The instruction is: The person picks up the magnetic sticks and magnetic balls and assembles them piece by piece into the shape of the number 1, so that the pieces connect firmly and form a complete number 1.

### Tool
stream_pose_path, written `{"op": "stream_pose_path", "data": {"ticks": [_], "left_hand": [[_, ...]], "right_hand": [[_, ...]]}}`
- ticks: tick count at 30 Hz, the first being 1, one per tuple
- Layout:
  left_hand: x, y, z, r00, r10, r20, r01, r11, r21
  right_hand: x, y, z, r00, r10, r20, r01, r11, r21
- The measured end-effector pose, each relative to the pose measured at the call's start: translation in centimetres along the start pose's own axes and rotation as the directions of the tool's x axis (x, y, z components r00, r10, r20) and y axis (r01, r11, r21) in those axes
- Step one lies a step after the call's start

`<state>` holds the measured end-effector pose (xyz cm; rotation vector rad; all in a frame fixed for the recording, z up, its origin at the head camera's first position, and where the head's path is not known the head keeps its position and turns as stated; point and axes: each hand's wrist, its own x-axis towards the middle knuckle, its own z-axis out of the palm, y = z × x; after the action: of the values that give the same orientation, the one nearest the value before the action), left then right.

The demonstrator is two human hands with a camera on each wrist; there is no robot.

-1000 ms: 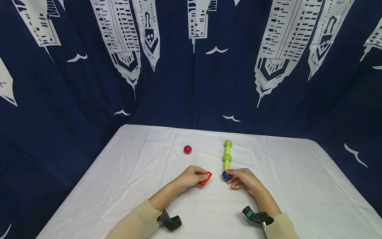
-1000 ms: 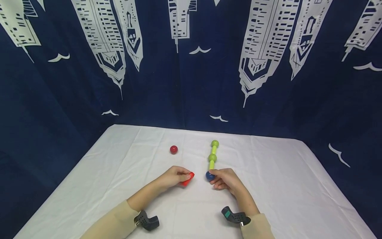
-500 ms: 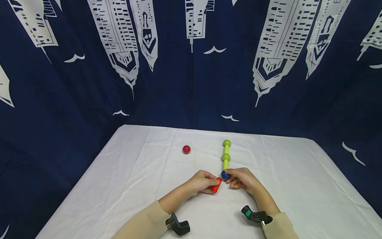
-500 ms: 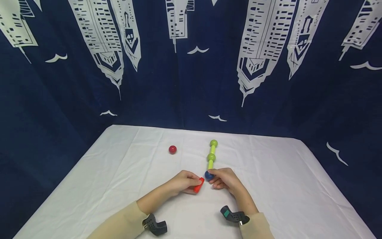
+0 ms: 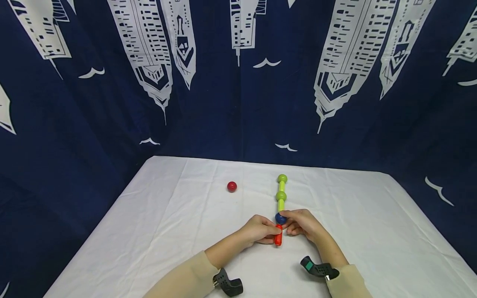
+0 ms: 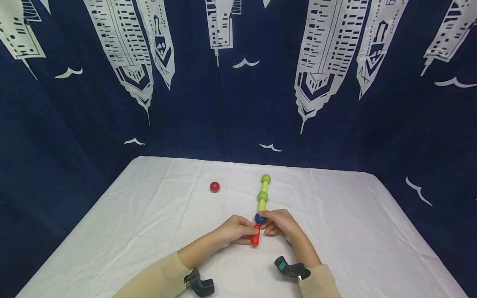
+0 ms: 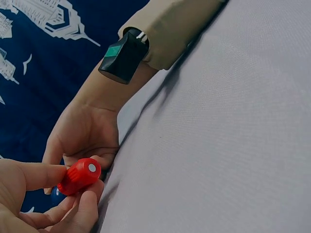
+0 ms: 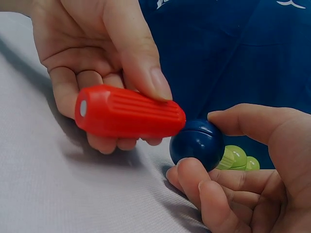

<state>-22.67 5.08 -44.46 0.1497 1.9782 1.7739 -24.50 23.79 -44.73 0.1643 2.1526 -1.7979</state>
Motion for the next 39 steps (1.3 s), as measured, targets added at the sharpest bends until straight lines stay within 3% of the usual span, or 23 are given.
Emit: {"op": "stream_pose_path", "data": {"ticks": [12, 24, 39], "left_hand": [[0.6, -0.2, 0.8, 0.999, 0.008, -0.04, -0.008, 1.0, -0.003], [1.2, -0.4, 0.8, 0.999, 0.011, -0.033, -0.01, 1.0, 0.022], [0.9, -0.4, 0.9, 0.998, 0.034, -0.047, -0.036, 0.999, -0.026]], "right_hand": [[0.0, 0.2, -0.1, 1.0, -0.01, 0.022, 0.009, 1.0, 0.009], [-0.1, 0.0, -0.1, 0.999, -0.022, 0.023, 0.022, 1.0, -0.009], [-0.2, 0.3, -0.2, 0.998, -0.041, 0.054, 0.039, 0.999, 0.028]]}}
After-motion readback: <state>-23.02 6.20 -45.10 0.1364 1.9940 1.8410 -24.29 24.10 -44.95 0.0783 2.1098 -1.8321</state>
